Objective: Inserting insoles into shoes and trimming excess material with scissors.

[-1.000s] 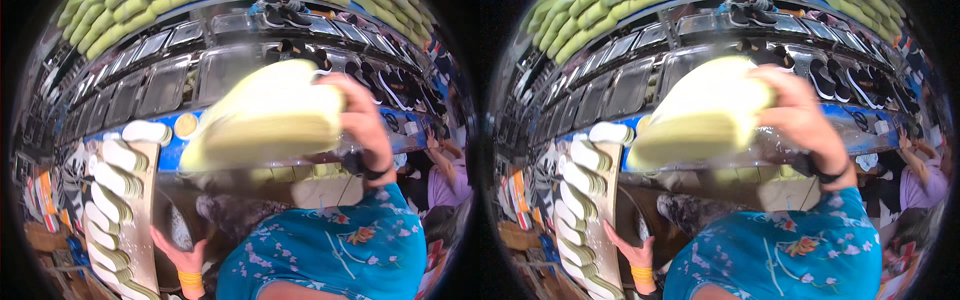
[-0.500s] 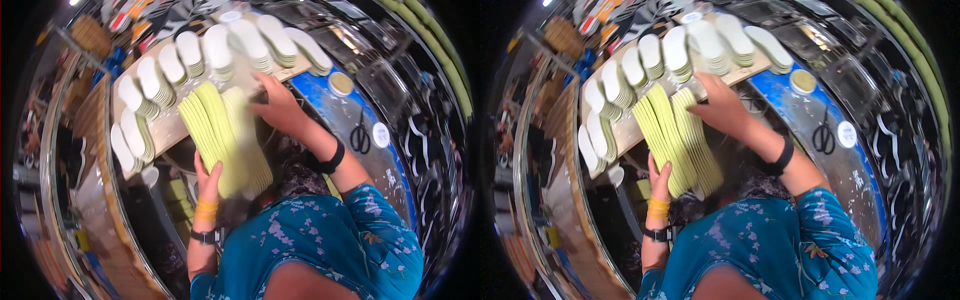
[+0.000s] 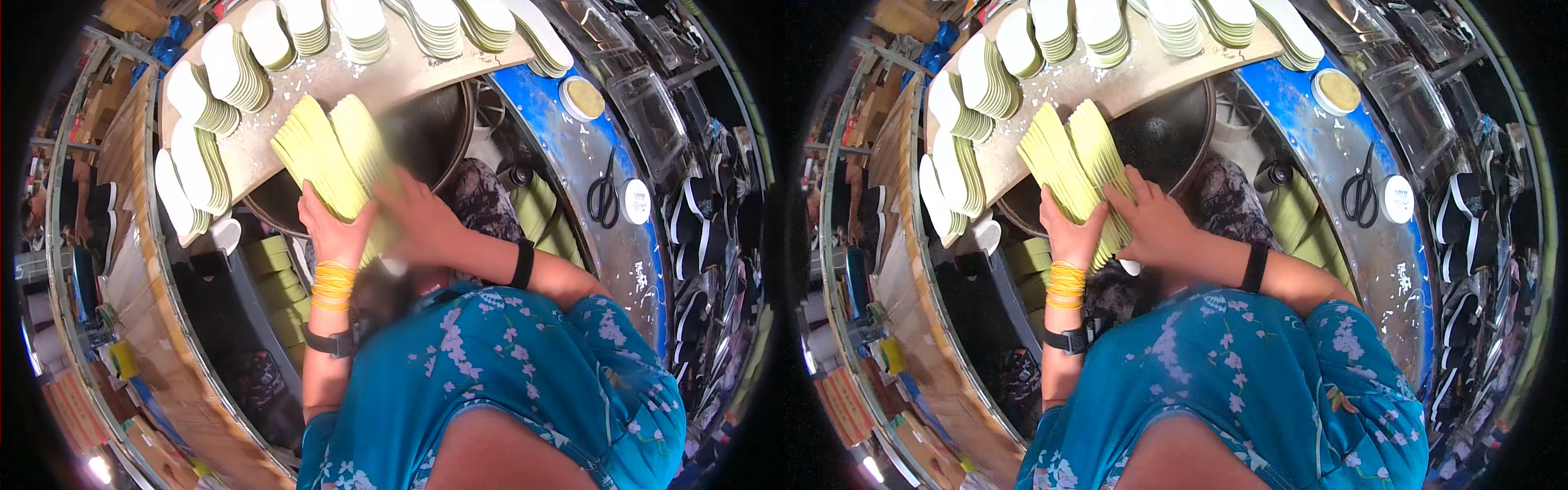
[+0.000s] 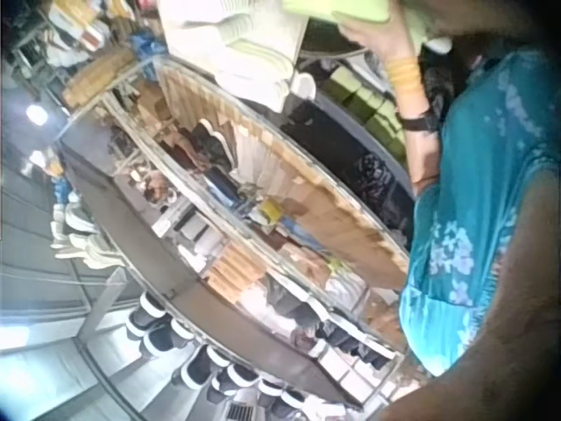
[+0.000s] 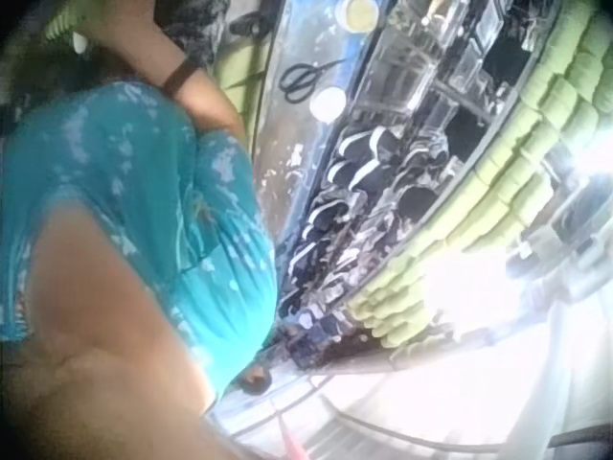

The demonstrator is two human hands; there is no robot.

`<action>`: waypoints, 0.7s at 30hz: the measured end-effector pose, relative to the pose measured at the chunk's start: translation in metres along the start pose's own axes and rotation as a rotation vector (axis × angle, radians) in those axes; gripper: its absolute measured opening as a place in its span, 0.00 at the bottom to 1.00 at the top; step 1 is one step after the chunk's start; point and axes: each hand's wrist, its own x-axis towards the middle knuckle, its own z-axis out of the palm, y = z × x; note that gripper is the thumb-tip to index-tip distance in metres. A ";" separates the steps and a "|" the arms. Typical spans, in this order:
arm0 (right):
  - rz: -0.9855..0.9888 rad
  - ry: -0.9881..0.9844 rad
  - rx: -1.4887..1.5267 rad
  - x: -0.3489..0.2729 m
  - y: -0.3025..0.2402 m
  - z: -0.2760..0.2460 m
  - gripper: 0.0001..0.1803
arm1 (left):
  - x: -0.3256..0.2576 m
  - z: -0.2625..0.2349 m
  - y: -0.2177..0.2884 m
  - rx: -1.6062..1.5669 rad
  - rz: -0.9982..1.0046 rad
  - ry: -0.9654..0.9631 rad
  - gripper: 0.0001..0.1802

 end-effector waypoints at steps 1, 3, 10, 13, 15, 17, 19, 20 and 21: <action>0.005 -0.007 0.006 -0.003 0.002 0.002 0.49 | -0.001 -0.005 -0.002 0.004 -0.007 -0.007 0.55; 0.027 -0.073 0.019 -0.004 0.006 0.003 0.47 | 0.003 -0.016 -0.005 -0.057 -0.010 -0.074 0.53; 0.129 -0.059 0.034 -0.014 -0.004 0.007 0.46 | -0.010 -0.008 -0.007 0.119 -0.087 0.077 0.50; 0.135 -0.104 0.011 -0.011 -0.006 0.003 0.46 | -0.009 -0.009 0.001 0.159 -0.160 0.096 0.50; 0.058 -0.100 0.100 -0.008 0.003 -0.004 0.40 | -0.004 -0.015 -0.006 0.023 -0.123 0.093 0.50; 0.016 -0.157 0.168 -0.008 0.007 -0.025 0.40 | -0.002 -0.020 -0.029 -0.008 -0.052 0.198 0.49; -0.028 -0.178 0.216 -0.014 0.007 -0.064 0.41 | -0.003 -0.046 -0.022 0.007 0.144 0.351 0.48; -0.024 -0.276 0.375 -0.015 0.012 -0.077 0.42 | -0.001 -0.062 -0.022 0.099 0.203 0.420 0.47; -0.003 -0.375 0.524 -0.017 0.021 -0.089 0.44 | 0.004 -0.073 -0.017 0.152 0.224 0.464 0.46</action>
